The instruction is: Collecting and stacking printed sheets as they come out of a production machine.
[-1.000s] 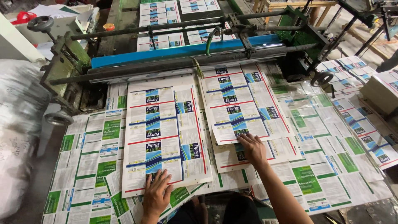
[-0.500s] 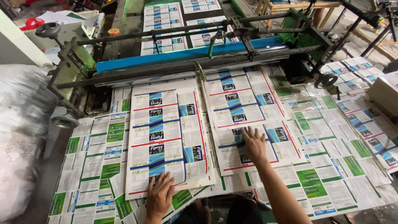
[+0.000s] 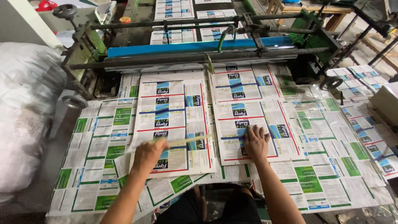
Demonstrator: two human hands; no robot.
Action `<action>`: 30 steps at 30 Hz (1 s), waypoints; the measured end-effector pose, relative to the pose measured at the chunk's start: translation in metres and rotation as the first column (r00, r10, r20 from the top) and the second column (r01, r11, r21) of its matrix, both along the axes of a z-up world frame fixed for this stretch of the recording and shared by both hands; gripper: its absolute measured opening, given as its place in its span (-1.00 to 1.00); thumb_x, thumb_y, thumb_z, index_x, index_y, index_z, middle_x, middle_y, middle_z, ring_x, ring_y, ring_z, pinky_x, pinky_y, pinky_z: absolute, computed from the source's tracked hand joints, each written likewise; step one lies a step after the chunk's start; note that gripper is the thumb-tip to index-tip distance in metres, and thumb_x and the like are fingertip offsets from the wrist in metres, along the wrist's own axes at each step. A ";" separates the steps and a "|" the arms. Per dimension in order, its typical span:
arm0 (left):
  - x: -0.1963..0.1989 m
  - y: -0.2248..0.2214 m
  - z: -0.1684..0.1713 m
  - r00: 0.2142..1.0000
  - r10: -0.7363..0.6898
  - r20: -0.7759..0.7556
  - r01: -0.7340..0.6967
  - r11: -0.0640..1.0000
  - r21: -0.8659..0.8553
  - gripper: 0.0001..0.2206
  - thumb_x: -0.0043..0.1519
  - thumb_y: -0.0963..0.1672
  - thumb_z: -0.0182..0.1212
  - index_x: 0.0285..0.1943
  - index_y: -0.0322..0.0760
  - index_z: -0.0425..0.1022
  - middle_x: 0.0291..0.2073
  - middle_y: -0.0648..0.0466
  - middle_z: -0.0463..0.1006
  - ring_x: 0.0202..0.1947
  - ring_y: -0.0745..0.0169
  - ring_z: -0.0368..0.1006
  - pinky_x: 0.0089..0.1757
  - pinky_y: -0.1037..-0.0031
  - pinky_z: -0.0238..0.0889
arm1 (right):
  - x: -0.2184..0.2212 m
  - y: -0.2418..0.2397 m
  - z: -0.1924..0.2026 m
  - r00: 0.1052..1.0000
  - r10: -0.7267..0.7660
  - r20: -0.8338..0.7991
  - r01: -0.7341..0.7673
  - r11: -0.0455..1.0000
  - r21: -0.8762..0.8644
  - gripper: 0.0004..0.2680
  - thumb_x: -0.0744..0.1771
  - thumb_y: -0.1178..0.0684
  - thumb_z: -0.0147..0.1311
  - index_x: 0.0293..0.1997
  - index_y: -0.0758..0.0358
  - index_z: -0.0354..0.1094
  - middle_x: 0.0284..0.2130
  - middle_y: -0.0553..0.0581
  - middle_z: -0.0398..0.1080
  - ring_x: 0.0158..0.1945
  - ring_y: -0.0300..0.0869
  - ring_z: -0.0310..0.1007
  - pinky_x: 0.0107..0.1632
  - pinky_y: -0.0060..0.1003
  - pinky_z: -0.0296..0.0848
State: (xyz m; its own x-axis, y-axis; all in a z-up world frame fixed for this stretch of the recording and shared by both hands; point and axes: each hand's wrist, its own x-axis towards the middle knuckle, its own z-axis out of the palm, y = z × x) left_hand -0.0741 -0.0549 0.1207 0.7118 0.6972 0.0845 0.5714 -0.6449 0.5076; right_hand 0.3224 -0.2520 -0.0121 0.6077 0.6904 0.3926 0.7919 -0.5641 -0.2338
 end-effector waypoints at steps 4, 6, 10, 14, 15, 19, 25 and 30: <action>-0.001 -0.040 0.001 0.994 0.019 0.105 -0.071 0.851 0.520 -0.94 0.30 -0.21 0.15 -0.17 -0.24 0.53 -0.22 -0.01 0.69 -0.21 0.03 0.65 -0.15 0.14 0.44 | -0.004 -0.003 0.002 1.000 -0.002 -0.008 0.002 1.000 0.005 -0.64 0.39 -0.12 -0.07 0.38 0.01 0.28 0.36 0.26 0.24 0.45 0.27 0.11 0.42 0.34 -0.06; -0.005 -0.054 -0.024 0.982 0.049 0.184 -0.154 0.774 0.614 -0.92 0.32 -0.26 0.16 -0.07 -0.34 0.54 -0.13 -0.08 0.68 -0.13 0.04 0.65 -0.12 0.12 0.43 | -0.005 -0.001 0.006 1.000 0.000 -0.008 0.000 1.000 0.010 -0.63 0.39 -0.12 -0.07 0.39 0.01 0.27 0.36 0.26 0.24 0.45 0.27 0.10 0.42 0.34 -0.06; -0.015 -0.063 -0.095 0.979 0.043 0.197 -0.144 0.835 0.531 -0.80 0.24 -0.29 0.16 -0.01 -0.26 0.56 0.06 -0.07 0.63 0.09 -0.04 0.57 0.11 -0.03 0.36 | -0.006 -0.002 0.007 0.999 -0.019 -0.042 0.018 0.999 -0.042 -0.63 0.39 -0.13 -0.08 0.39 0.00 0.26 0.37 0.26 0.23 0.46 0.25 0.07 0.43 0.31 -0.08; -0.018 -0.056 -0.122 0.994 0.009 0.110 -0.054 0.908 0.415 -0.68 0.19 -0.29 0.12 0.12 -0.26 0.56 0.11 -0.05 0.61 0.18 -0.01 0.51 0.15 -0.03 0.31 | -0.006 -0.002 0.005 0.999 -0.026 -0.026 0.025 0.999 -0.042 -0.62 0.40 -0.14 -0.10 0.41 0.01 0.25 0.38 0.26 0.22 0.47 0.25 0.06 0.43 0.30 -0.10; -0.016 -0.052 -0.126 0.994 0.011 0.111 -0.056 0.909 0.413 -0.68 0.19 -0.29 0.12 0.12 -0.26 0.56 0.11 -0.05 0.61 0.18 -0.01 0.51 0.15 -0.03 0.31 | -0.006 -0.002 0.007 0.999 -0.025 -0.025 0.024 0.999 -0.044 -0.62 0.40 -0.14 -0.10 0.41 0.01 0.25 0.38 0.26 0.22 0.47 0.25 0.06 0.43 0.30 -0.10; -0.007 -0.035 -0.142 0.994 0.033 0.103 -0.071 0.921 0.383 -0.66 0.23 -0.29 0.06 0.15 -0.24 0.57 0.13 -0.04 0.60 0.20 0.01 0.48 0.16 -0.01 0.28 | -0.008 -0.002 0.009 0.998 -0.040 -0.046 0.037 0.997 -0.062 -0.62 0.40 -0.15 -0.11 0.40 -0.01 0.26 0.38 0.25 0.22 0.47 0.23 0.06 0.45 0.28 -0.10; 0.005 -0.036 -0.128 0.995 0.024 0.095 -0.057 0.931 0.360 -0.67 0.21 -0.30 0.05 0.10 -0.26 0.58 0.10 -0.03 0.62 0.17 0.02 0.51 0.16 0.00 0.29 | -0.008 -0.001 0.011 0.997 -0.051 -0.056 0.047 0.997 -0.068 -0.62 0.40 -0.15 -0.12 0.41 0.00 0.26 0.38 0.24 0.21 0.48 0.23 0.05 0.46 0.26 -0.12; 0.004 -0.059 -0.125 0.997 0.005 0.079 -0.031 0.941 0.337 -0.73 0.19 -0.25 0.13 0.05 -0.28 0.59 0.05 -0.06 0.63 0.13 0.00 0.52 0.12 0.01 0.30 | -0.007 0.001 0.013 0.997 -0.050 -0.052 0.047 0.997 -0.060 -0.61 0.40 -0.16 -0.12 0.41 0.00 0.25 0.39 0.26 0.20 0.48 0.24 0.03 0.45 0.26 -0.14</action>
